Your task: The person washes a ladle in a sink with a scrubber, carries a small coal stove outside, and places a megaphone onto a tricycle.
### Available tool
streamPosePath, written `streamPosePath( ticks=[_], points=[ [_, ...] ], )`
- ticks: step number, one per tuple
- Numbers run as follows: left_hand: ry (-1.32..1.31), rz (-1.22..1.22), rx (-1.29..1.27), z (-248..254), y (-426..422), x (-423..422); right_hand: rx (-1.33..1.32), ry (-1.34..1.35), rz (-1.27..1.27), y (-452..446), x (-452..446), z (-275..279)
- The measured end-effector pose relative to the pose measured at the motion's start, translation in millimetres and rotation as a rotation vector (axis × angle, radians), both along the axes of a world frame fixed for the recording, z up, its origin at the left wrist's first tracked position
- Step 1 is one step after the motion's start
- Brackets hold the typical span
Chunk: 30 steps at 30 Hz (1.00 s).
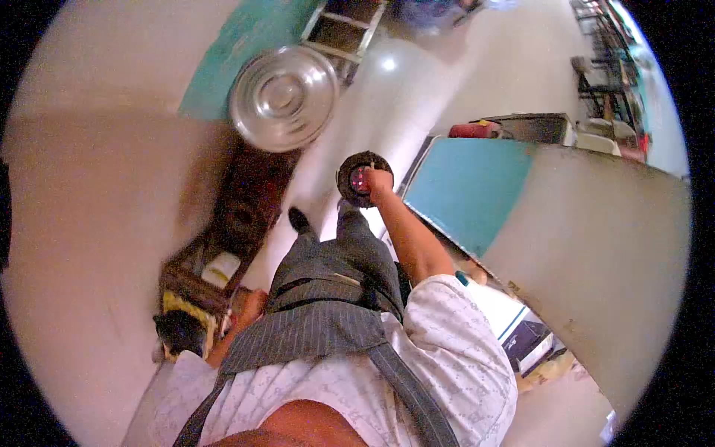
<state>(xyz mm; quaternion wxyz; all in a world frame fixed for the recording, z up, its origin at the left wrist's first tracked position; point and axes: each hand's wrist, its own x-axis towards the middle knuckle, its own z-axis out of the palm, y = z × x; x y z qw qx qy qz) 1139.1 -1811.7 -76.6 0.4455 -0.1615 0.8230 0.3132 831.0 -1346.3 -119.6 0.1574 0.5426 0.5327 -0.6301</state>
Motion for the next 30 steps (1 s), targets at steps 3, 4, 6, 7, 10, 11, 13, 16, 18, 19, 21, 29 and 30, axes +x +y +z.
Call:
streamPosePath(
  ticks=[3,4,6,7,10,11,13,16,18,19,21,29,30],
  points=[
    [-0.150,-0.001,-0.012,14,35,-65,-0.005,0.016,-0.042,59,-17,39],
    [-0.092,-0.150,-0.140,10,46,-87,0.014,-0.012,-0.041,70,-30,52],
    [-0.046,-0.331,-0.181,9,80,-133,0.055,0.035,-0.080,111,-48,57],
    [-0.039,-0.353,-0.169,5,94,-148,0.068,0.046,-0.079,131,-56,48],
    [-0.052,0.246,0.314,4,133,-196,0.081,0.062,-0.164,192,-95,37],
    [-0.089,0.208,0.297,6,149,-221,0.070,0.106,-0.188,216,-117,37],
    [-0.158,0.044,0.217,3,173,-268,0.066,0.100,-0.228,252,-145,51],
    [-0.228,-0.150,0.133,-5,210,-349,0.046,0.113,-0.297,307,-196,67],
    [-0.254,-0.237,0.103,-15,237,-409,-0.012,0.118,-0.412,349,-224,70],
    [-0.265,-0.280,0.090,-17,250,-438,-0.041,0.163,-0.440,367,-245,75],
    [-0.290,-0.352,0.054,-13,280,-498,-0.022,0.165,-0.482,416,-277,83],
    [-0.361,-0.671,-0.041,9,426,-757,-0.030,0.223,-0.716,561,-402,131],
    [-0.355,-0.709,-0.043,8,455,-781,-0.050,0.244,-0.749,583,-412,132]
  ],
)
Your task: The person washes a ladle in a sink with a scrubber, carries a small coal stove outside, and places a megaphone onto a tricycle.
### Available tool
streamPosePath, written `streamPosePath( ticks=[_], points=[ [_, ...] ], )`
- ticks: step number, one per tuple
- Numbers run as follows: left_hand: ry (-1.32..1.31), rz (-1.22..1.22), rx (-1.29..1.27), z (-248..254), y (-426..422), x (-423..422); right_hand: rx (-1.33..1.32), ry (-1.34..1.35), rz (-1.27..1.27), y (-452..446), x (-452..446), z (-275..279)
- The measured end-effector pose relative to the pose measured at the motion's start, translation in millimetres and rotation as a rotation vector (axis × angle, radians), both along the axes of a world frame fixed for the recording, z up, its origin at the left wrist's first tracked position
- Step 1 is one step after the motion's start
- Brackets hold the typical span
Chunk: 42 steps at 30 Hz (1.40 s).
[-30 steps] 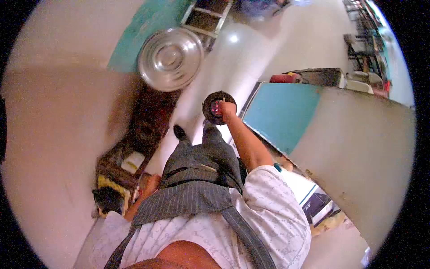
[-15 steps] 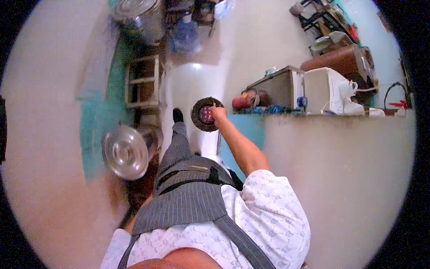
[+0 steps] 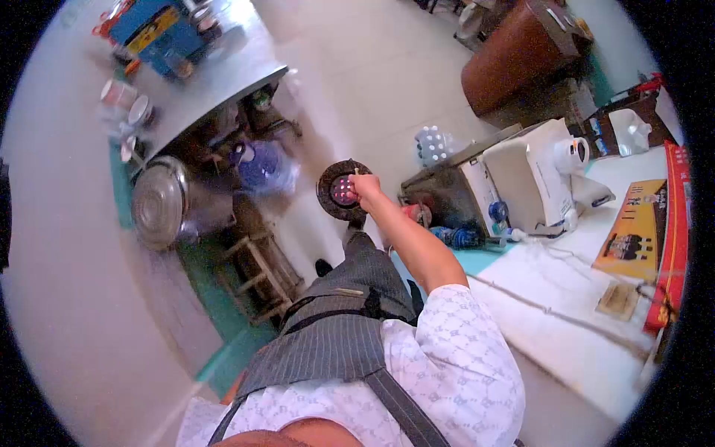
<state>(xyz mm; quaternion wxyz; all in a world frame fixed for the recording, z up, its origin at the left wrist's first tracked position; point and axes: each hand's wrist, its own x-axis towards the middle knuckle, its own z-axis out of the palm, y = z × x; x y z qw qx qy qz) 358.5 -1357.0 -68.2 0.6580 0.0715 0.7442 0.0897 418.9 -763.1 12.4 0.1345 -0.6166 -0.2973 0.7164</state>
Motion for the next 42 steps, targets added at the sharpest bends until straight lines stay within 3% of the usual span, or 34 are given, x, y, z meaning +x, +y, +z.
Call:
streamPosePath(
  ticks=[7,13,19,21,24,27,31,33,34,35,37,38,42],
  points=[
    [0.208,-0.097,0.053,11,234,-179,-0.112,0.028,-0.136,175,-50,-5],
    [0.395,0.001,0.097,58,436,-317,-0.194,-0.012,-0.299,335,-47,-63],
    [0.333,0.019,0.074,33,577,-352,-0.215,-0.062,-0.475,498,-32,-100],
    [0.255,-0.038,0.082,11,632,-333,-0.209,-0.055,-0.448,547,-20,-93],
    [0.170,-0.107,0.092,-8,714,-326,-0.143,-0.135,-0.612,621,-9,-86],
    [0.135,-0.144,0.092,-11,810,-351,-0.181,-0.302,-0.765,696,-2,-87],
    [0.133,-0.222,0.096,-4,934,-399,-0.145,-0.293,-0.821,796,-1,-46],
    [0.102,-0.279,0.066,-1,992,-426,-0.067,-0.197,-0.861,847,20,-80],
    [0.070,-0.316,0.039,-2,1022,-440,-0.078,-0.297,-0.924,876,6,-75],
    [0.035,-0.336,0.008,-5,1054,-457,0.003,-0.400,-0.901,900,4,-88],
    [-0.046,-0.380,-0.068,-6,1124,-487,0.003,-0.350,-0.760,953,-9,-86],
    [-0.089,-0.399,-0.101,-7,1158,-500,-0.035,-0.352,-0.633,975,-29,-57],
    [-0.167,-0.383,-0.132,-6,1289,-541,-0.193,-0.261,-0.720,1097,-64,-79]
  ],
)
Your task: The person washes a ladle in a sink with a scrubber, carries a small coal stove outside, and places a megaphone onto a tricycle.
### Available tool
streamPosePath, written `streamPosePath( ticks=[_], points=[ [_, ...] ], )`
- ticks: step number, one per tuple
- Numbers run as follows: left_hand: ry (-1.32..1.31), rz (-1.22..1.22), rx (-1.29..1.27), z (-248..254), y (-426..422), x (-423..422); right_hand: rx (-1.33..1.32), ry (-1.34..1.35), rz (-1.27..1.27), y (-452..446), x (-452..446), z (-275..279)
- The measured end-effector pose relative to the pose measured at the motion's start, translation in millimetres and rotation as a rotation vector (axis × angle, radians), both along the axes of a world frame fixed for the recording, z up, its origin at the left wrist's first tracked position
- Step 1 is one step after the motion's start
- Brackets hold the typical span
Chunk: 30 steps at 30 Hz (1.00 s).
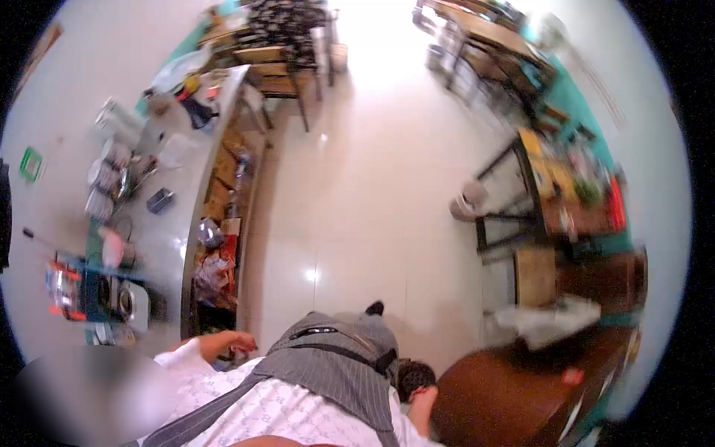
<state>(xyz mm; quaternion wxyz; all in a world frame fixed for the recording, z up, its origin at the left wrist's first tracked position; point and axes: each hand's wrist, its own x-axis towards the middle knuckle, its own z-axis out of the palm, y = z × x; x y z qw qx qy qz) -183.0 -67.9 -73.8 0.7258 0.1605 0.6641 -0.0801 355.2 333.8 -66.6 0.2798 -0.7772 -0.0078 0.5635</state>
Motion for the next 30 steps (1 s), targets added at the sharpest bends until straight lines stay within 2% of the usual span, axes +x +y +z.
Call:
streamPosePath(
  ticks=[7,9,11,13,14,15,16,17,18,19,20,21,22,23,24,25,26,28,30],
  points=[
    [0.007,0.234,-0.021,6,184,-78,-0.045,0.077,0.232,262,-152,-25],
    [0.033,0.267,-0.027,-12,217,-108,-0.054,0.109,0.279,328,-199,-41],
    [0.065,0.268,-0.025,-47,251,-139,-0.048,0.135,0.292,386,-228,-50],
    [0.099,0.265,0.008,-103,281,-192,-0.047,0.152,0.302,442,-285,-48],
    [0.121,0.231,0.057,-151,290,-223,-0.050,0.155,0.293,465,-316,-43],
    [0.141,0.166,0.132,-144,322,-257,-0.054,0.158,0.299,493,-338,-45],
    [0.242,0.394,0.041,-137,366,-303,-0.047,0.163,0.297,519,-366,-41],
    [0.306,0.253,0.235,-7,457,-343,-0.057,0.170,0.287,543,-383,-46],
    [0.377,0.249,0.211,-8,494,-376,-0.063,0.173,0.285,569,-402,-47],
    [0.486,0.357,0.248,12,527,-406,-0.072,0.180,0.286,595,-419,-49],
    [0.612,0.459,0.399,11,546,-438,-0.084,0.187,0.300,621,-437,-45],
    [0.710,0.581,0.418,14,561,-470,-0.093,0.191,0.309,649,-452,-46],
    [0.710,0.933,0.404,13,569,-500,-0.106,0.199,0.318,677,-468,-51],
    [0.836,1.062,0.424,64,587,-524,-0.120,0.215,0.318,703,-486,-56],
    [0.939,1.111,0.425,85,590,-550,-0.133,0.234,0.313,732,-501,-65],
    [1.212,0.996,0.530,48,567,-581,-0.144,0.259,0.304,760,-512,-71],
    [1.090,1.244,0.320,95,574,-600,-0.153,0.281,0.315,795,-531,-76],
    [1.263,1.549,0.244,125,555,-623,-0.170,0.296,0.355,846,-585,-88],
    [1.388,1.773,0.186,159,538,-641,-0.108,0.188,0.407,890,-658,-81]
  ],
)
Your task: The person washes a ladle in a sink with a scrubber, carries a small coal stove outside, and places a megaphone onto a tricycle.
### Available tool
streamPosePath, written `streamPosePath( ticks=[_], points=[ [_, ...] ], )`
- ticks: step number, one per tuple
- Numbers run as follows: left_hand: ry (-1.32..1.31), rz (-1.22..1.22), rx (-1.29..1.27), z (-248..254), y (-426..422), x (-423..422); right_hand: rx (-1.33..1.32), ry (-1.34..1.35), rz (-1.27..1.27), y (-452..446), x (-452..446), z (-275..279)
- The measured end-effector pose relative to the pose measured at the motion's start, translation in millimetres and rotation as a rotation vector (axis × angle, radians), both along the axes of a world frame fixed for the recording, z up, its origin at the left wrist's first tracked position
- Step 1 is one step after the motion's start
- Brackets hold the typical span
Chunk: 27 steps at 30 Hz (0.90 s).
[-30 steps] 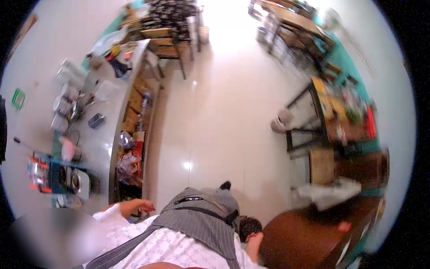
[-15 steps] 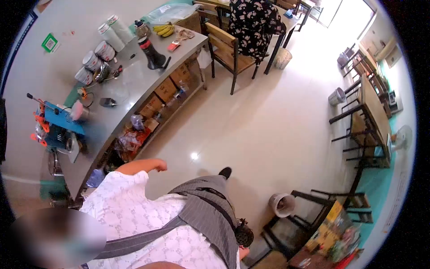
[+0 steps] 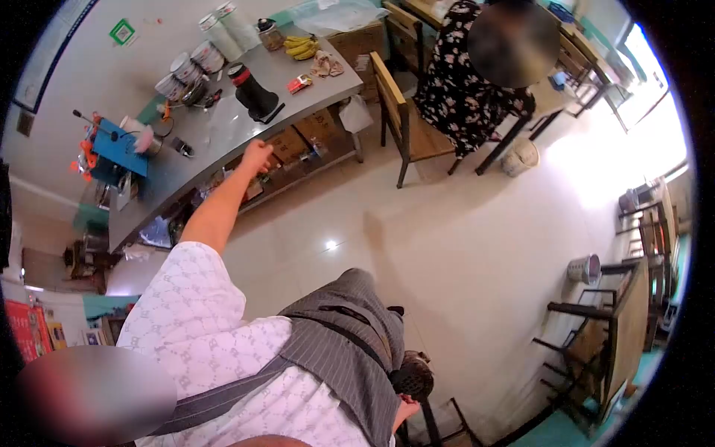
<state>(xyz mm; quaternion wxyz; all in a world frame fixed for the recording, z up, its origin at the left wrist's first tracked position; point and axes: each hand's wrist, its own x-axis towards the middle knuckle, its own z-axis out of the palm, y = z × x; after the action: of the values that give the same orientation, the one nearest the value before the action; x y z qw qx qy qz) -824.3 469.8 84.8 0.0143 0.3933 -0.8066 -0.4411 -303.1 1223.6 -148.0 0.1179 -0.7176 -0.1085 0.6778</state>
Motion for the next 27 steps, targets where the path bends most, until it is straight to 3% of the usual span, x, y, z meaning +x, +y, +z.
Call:
streamPosePath(
  ticks=[2,6,7,9,12,13,14,16,17,18,20,21,22,23,24,25,27],
  points=[
    [0.130,0.154,0.023,17,-21,-16,0.090,-0.106,0.029,23,-49,10],
    [0.235,0.310,-0.008,38,-59,-59,0.320,-0.242,0.380,-28,-231,182],
    [0.272,0.338,-0.027,43,-69,-68,0.475,-0.087,0.617,-39,-249,209],
    [0.248,0.423,-0.038,55,-86,-91,0.628,-0.132,0.613,6,-256,154],
    [0.182,0.497,-0.092,43,-126,-126,0.413,-0.566,0.179,72,-328,105],
    [0.182,0.502,-0.088,38,-143,-137,0.419,-0.564,0.182,66,-365,111],
    [0.226,0.533,-0.022,32,-152,-142,0.381,-0.605,0.306,69,-390,124],
    [0.304,0.585,0.132,16,-169,-155,0.439,-0.443,0.590,61,-410,163],
    [0.393,0.384,0.406,0,-192,-156,0.514,-0.273,0.764,91,-389,134],
    [0.456,0.369,0.498,-15,-203,-164,0.594,-0.083,0.907,128,-366,96],
    [0.532,0.396,0.592,-45,-225,-171,0.699,-0.020,0.665,48,-419,162],
    [0.551,0.436,0.592,-56,-231,-171,0.420,0.256,0.392,100,-409,102],
    [0.570,0.475,0.591,-70,-239,-170,0.568,-0.024,0.322,93,-430,98],
    [0.524,0.448,0.411,-50,-222,-154,0.465,-0.186,0.118,43,-487,170],
    [0.401,0.506,0.186,-65,-237,-151,0.465,-0.263,0.084,86,-480,111],
    [0.453,0.591,0.165,-63,-235,-131,0.437,-0.274,0.076,45,-521,154],
    [0.487,0.786,0.038,-55,-225,-113,0.329,-0.419,-0.004,46,-553,135]
  ],
)
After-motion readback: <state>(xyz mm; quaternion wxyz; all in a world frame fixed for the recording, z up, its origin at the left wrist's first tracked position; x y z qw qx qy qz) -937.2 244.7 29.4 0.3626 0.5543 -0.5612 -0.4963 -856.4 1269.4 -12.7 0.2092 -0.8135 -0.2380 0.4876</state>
